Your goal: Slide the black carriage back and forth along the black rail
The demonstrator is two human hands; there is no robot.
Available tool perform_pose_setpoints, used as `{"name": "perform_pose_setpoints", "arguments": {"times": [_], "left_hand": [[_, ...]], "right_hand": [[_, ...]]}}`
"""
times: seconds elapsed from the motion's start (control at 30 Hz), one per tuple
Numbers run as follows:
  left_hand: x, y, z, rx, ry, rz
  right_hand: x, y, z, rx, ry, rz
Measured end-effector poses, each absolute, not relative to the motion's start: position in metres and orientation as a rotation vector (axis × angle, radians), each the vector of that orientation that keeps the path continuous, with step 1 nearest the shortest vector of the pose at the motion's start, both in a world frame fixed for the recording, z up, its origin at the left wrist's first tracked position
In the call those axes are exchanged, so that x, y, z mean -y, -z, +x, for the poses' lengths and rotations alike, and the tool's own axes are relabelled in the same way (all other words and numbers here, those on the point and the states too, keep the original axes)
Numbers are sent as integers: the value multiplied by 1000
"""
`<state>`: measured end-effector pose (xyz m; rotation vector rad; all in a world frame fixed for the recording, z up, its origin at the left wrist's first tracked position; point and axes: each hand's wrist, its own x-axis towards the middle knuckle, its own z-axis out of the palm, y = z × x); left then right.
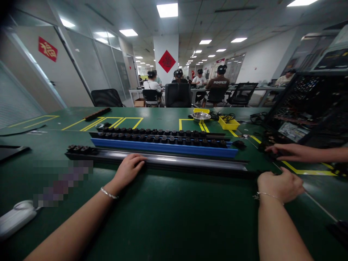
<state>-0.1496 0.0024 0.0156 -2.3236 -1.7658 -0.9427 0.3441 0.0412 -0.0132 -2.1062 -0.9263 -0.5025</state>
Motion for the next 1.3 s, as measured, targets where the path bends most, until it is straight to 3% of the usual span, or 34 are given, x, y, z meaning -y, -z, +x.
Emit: {"name": "perform_pose_setpoints", "arguments": {"times": [0.13, 0.37, 0.63, 1.3], "left_hand": [[-16, -21, -189, 1964, 974, -1930], [-21, -24, -289, 2419, 620, -1341], [-15, -30, -330, 2494, 437, -1384], [-24, -30, -287, 2736, 781, -1159]], "right_hand": [[-39, -9, 296, 1202, 492, -1916], [-40, -12, 214, 1956, 300, -1647], [-36, -14, 209, 1973, 259, -1769], [-36, -17, 207, 2008, 231, -1831]]}}
